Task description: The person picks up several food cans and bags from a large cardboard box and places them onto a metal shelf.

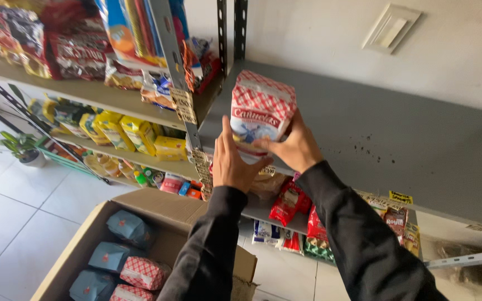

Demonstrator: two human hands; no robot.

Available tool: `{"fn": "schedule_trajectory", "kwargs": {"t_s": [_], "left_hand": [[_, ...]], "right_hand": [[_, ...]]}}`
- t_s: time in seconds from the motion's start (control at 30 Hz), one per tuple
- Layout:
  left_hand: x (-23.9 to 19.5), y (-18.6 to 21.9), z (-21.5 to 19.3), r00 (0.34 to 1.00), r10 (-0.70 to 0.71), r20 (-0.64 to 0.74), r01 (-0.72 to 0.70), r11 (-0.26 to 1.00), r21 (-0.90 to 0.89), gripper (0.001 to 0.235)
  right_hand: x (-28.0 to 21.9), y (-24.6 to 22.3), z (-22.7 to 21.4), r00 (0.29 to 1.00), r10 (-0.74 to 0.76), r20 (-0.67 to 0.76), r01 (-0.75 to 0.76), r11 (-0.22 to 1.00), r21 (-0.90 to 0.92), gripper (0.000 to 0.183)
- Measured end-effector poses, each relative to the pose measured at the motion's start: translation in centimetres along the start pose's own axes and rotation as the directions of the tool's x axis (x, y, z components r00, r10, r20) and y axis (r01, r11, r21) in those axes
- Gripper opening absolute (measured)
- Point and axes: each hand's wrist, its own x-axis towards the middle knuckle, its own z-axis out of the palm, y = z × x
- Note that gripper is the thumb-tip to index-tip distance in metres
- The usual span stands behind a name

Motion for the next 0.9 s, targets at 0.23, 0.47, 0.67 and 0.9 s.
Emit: {"fn": "schedule_trajectory", "kwargs": {"t_s": [0.23, 0.47, 0.67, 0.9], "left_hand": [[1.5, -3.6, 1.0, 0.974, -0.055, 0.220, 0.034, 0.994, 0.102, 0.159], [0.9, -8.5, 4.3, 0.955, 0.283, -0.089, -0.223, 0.882, 0.415, 0.058], [4.0, -7.8, 4.4, 0.954, 0.243, -0.173, -0.106, 0.819, 0.565, 0.049], [3.8, -5.4, 2.6, 0.964, 0.203, -0.173, -0.110, 0.893, 0.437, 0.040]], "right_hand": [[5.2, 5.8, 2.2, 0.991, 0.132, 0.015, -0.130, 0.988, -0.080, 0.118], [13.9, 9.2, 3.5, 1.000, 0.009, -0.030, -0.013, 0.991, -0.130, 0.113], [20.7, 11.8, 3.0, 0.997, 0.007, -0.082, -0.024, 0.979, -0.201, 0.097], [26.8, 11.6, 2.1, 0.989, 0.138, -0.054, -0.144, 0.980, -0.134, 0.072]]}}
